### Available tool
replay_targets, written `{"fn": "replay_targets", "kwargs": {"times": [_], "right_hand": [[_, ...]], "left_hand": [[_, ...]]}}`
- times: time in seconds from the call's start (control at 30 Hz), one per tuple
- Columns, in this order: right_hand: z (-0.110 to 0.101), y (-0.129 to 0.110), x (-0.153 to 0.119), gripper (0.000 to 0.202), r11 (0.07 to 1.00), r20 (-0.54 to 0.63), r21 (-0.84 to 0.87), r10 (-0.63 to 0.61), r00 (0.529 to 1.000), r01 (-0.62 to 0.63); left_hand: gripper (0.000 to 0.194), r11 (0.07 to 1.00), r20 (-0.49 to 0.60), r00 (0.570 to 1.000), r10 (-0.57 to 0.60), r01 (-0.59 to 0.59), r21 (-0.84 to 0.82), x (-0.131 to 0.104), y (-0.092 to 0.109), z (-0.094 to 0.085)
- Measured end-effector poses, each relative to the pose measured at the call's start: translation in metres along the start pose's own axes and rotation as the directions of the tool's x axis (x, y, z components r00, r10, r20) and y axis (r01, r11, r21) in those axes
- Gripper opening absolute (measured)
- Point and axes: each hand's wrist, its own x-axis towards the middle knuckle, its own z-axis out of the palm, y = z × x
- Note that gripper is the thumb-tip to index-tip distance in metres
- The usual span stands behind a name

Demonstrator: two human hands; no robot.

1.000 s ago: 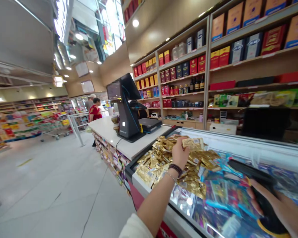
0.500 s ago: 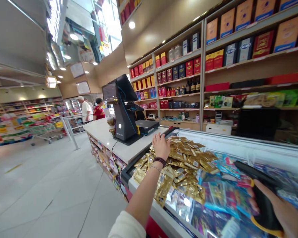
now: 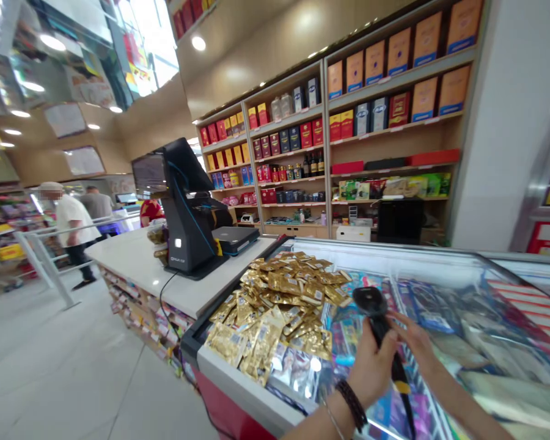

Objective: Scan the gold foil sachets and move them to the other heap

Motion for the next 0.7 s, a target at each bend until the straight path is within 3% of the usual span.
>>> {"fn": "replay_targets", "kwargs": {"times": [0.13,0.27,0.33,0.43,0.57,0.7], "right_hand": [[-0.041,0.004,0.007,0.072,0.938,-0.179,-0.250,-0.289,0.940,0.241],[-0.065,-0.025,0.019,0.052,0.795,-0.203,-0.479,-0.513,0.834,0.372],[-0.059,-0.038,0.022,0.038,0.675,-0.141,-0.584,-0.631,0.763,0.451],[-0.034,-0.039,0.023,0.023,0.514,-0.034,-0.683,-0.732,0.681,0.519],[-0.002,-0.021,0.024,0.024,0.438,0.074,-0.716,-0.727,0.683,0.544],[0.001,-0.015,0.022,0.023,0.449,0.078,-0.707,-0.719,0.691,0.547]], "left_hand": [[0.078,0.994,-0.027,1.000,-0.002,-0.001,-0.110,-0.022,0.018,0.000],[0.081,0.985,-0.076,0.994,0.081,-0.091,-0.149,-0.057,0.028,-0.006],[0.076,0.987,-0.067,0.994,0.082,-0.090,-0.131,-0.075,0.029,-0.010],[0.074,0.994,-0.052,0.998,0.036,-0.041,-0.104,-0.096,0.025,-0.016],[0.080,0.990,-0.089,0.996,0.018,-0.030,-0.136,-0.108,0.015,-0.021],[0.086,0.984,-0.075,0.997,0.015,-0.028,-0.177,-0.106,0.012,-0.020]]}}
